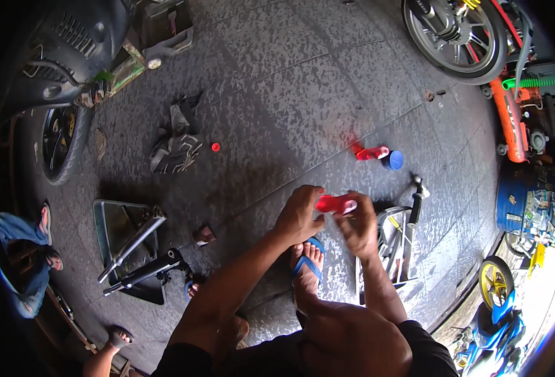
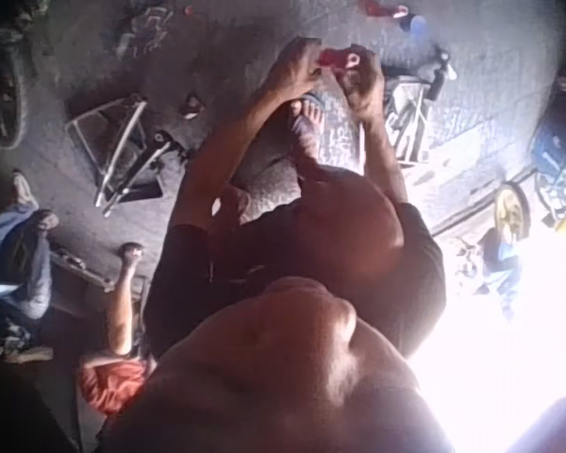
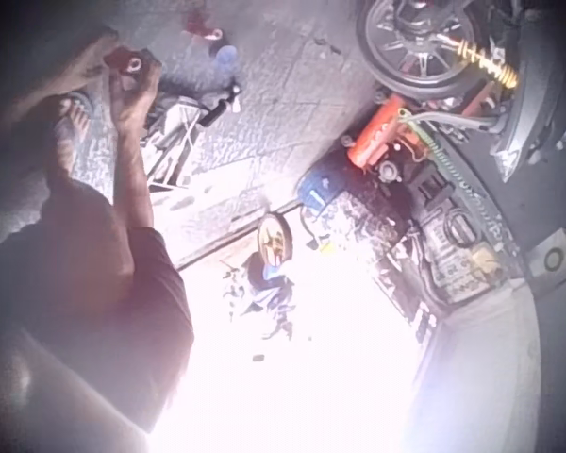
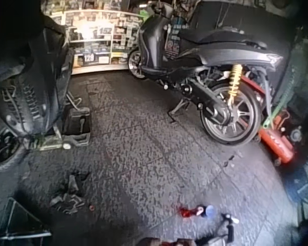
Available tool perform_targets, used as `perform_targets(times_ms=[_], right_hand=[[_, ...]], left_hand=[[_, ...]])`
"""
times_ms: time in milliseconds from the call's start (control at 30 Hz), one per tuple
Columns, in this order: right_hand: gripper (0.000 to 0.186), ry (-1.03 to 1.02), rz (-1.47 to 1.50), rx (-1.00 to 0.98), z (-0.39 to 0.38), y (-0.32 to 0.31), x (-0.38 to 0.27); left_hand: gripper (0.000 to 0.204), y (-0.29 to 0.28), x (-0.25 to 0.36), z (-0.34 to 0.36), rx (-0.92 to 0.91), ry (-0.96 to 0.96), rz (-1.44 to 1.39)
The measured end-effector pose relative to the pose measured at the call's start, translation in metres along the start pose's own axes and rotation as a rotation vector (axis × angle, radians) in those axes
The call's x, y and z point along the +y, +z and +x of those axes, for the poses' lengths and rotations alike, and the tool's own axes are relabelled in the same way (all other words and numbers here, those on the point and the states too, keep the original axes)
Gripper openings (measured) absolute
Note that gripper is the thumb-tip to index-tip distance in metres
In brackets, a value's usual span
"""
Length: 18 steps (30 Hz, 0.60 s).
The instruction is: The person sits on the floor of a workshop and assembles a motorcycle shock absorber. They insert a metal rod into a cylindrical housing, use a hammer to tap a component into place, and apply red lubricant from a bottle into the assembly. The person then uses a screwdriver to tighten a bolt on the part.
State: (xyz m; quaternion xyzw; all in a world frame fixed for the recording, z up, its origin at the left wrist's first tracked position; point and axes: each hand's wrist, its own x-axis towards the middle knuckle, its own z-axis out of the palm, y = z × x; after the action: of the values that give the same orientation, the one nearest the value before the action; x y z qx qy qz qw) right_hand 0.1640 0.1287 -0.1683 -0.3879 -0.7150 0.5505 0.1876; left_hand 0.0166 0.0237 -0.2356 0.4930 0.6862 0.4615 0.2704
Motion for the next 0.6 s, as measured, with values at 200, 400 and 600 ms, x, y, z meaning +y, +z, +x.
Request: perform_targets(times_ms=[200,400,600], right_hand=[[0.055,-0.024,-0.154,0.248,0.025,-0.068,0.067],[0.061,-0.034,-0.302,0.336,0.052,-0.088,0.1],[0.047,-0.112,-0.167,0.345,0.042,-0.122,0.148]], left_hand=[[0.054,0.053,-0.002,-0.006,-0.087,-0.123,0.303],[0.031,0.082,-0.029,0.009,0.021,-0.013,0.475],[0.036,-0.026,-0.037,0.03,0.469,-0.183,0.397]])
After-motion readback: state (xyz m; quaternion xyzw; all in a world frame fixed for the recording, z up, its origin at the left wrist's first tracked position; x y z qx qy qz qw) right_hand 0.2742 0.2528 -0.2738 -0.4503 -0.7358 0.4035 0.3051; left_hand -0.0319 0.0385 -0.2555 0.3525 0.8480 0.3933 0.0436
